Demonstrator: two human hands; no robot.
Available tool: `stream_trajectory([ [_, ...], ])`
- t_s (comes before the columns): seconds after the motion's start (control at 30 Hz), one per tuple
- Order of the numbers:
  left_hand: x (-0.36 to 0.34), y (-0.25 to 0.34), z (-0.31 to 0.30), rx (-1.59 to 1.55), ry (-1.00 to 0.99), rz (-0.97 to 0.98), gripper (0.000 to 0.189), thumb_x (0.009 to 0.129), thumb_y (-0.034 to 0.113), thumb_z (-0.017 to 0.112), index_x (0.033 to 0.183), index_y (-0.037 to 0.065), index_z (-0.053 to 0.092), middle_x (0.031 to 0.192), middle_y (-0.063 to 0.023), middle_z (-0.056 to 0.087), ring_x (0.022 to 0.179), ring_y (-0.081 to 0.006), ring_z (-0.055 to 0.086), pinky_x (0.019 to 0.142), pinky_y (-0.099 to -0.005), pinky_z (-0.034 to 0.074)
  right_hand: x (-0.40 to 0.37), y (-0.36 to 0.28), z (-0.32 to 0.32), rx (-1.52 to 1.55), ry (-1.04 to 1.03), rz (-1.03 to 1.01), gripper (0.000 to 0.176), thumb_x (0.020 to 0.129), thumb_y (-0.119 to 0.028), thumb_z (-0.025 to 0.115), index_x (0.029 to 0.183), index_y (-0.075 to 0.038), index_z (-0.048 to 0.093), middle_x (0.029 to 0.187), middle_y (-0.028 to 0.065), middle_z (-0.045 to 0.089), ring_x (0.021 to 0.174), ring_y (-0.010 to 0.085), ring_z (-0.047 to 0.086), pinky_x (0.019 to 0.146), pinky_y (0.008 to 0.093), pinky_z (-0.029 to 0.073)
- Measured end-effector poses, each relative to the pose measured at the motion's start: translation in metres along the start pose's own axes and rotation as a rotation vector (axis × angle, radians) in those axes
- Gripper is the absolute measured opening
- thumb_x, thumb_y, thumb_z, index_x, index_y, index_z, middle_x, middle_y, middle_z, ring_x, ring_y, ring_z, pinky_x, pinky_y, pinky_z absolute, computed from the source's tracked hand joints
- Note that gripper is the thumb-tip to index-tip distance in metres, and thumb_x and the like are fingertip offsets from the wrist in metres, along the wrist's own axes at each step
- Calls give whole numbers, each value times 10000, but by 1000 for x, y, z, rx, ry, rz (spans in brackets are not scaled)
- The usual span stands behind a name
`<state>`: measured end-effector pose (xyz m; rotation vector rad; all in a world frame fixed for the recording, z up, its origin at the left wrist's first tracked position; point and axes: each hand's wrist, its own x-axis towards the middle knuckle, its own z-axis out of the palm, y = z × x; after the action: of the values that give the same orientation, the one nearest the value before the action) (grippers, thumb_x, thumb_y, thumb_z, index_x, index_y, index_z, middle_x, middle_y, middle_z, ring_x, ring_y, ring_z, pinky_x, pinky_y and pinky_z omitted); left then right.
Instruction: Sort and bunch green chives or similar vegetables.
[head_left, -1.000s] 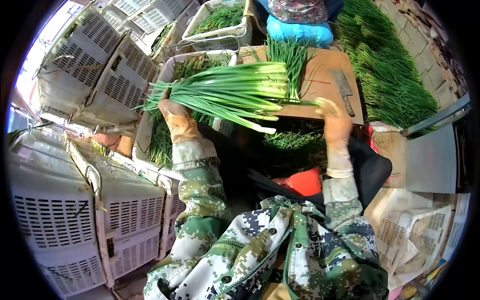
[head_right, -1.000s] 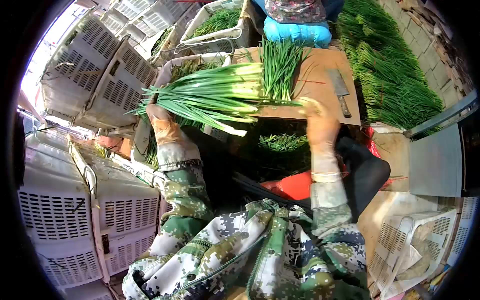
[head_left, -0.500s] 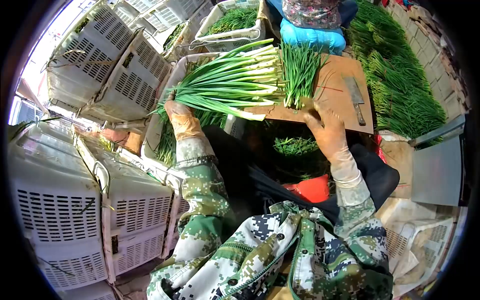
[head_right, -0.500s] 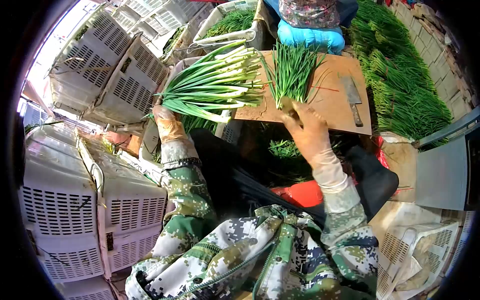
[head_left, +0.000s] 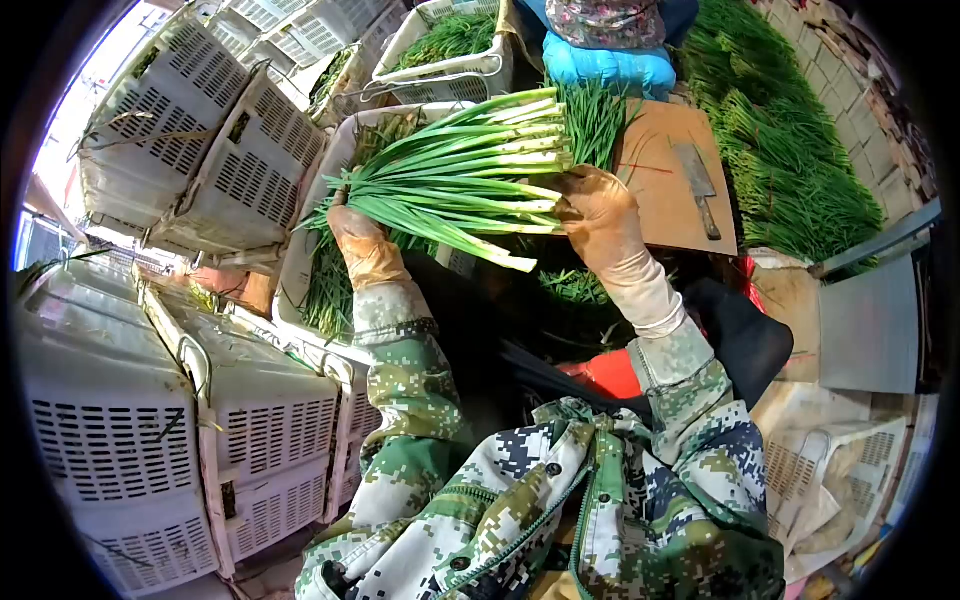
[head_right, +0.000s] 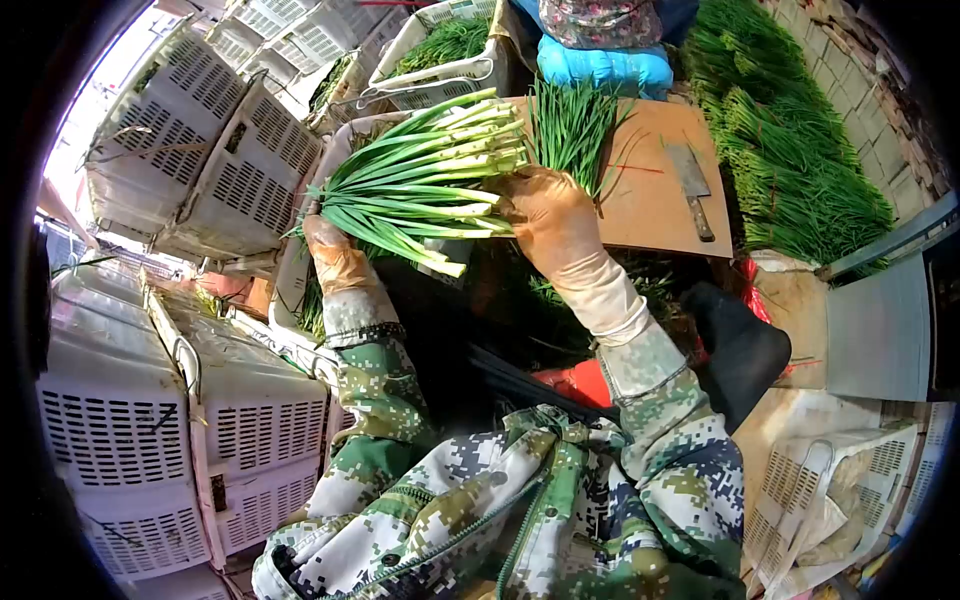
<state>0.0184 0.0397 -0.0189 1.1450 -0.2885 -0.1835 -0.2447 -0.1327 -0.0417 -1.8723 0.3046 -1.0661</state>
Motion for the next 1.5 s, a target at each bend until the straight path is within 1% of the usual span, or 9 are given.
stream_trajectory([
  [0.13, 23, -11, -17, -339, 4, -173, 335, 942, 85, 332, 1093, -61, 593, 1025, -226, 637, 822, -333, 639, 747, -431, 574, -15, 16, -31, 152, 68, 86, 202, 769, -41, 644, 965, -83, 671, 974, 89, 684, 863, 243, 659, 738, 364, 538],
  [0.23, 25, -20, -21, -156, -12, -4, 347, 949, 142, 353, 1093, -60, 597, 1036, -234, 638, 866, -359, 638, 786, -455, 560, -36, 24, -71, -695, 107, -278, 106, 796, -58, 614, 878, -61, 681, 915, 99, 693, 773, 295, 669, 675, 366, 536],
  [0.3, 18, -3, -23, -512, -107, -326, 267, 937, 48, 418, 1112, -74, 577, 1019, -226, 646, 835, -327, 656, 774, -429, 577, -78, 62, -81, -525, -226, 305, 116, 736, 67, 564, 800, 1, 635, 806, 157, 637, 805, 304, 650, 696, 326, 514],
  [0.37, 16, -12, -13, -125, 6, 22, 262, 929, -5, 413, 1126, -73, 571, 1041, -217, 642, 837, -303, 658, 762, -401, 581, -92, 64, -83, -927, -1081, 470, 190, 730, 69, 606, 900, 0, 657, 857, 148, 652, 846, 281, 647, 732, 292, 514],
  [0.57, 5, -13, -3, -20, -95, 104, 301, 917, 45, 443, 1175, -64, 552, 961, -176, 660, 726, -264, 663, 642, -359, 591, -42, -20, -77, -268, -104, 322, 282, 905, -194, 621, 1120, -13, 634, 997, 137, 675, 837, 218, 665, 749, 308, 517],
  [0.67, 13, -13, -8, -361, -225, -111, 272, 920, 46, 461, 1142, -62, 573, 986, -179, 666, 755, -265, 670, 663, -353, 590, -36, -13, -71, 311, -54, 402, 228, 930, -167, 597, 1092, -12, 644, 894, 105, 666, 747, 145, 626, 695, 266, 500],
  [1.03, 12, -10, 10, -315, 6, -130, 318, 931, 166, 399, 1040, -66, 587, 1067, -240, 637, 960, -357, 614, 894, -464, 508, -35, -78, -48, -133, 30, 37, 161, 862, -106, 664, 991, -12, 684, 917, 105, 685, 823, 223, 638, 759, 304, 499],
  [1.23, 9, -7, 15, -251, -6, -42, 325, 918, 189, 410, 987, -73, 590, 977, -226, 649, 895, -354, 625, 836, -449, 528, -25, -45, -43, 348, -158, 436, 309, 874, -230, 693, 1101, -22, 664, 965, 107, 680, 860, 168, 610, 786, 297, 477],
  [1.5, -10, 4, 37, -408, 80, -149, 286, 897, 112, 392, 957, -85, 590, 933, -235, 654, 817, -336, 637, 782, -418, 546, -14, -63, -36, -257, -204, 220, 369, 775, -254, 754, 1036, -1, 688, 977, 151, 690, 861, 235, 659, 786, 341, 505],
])
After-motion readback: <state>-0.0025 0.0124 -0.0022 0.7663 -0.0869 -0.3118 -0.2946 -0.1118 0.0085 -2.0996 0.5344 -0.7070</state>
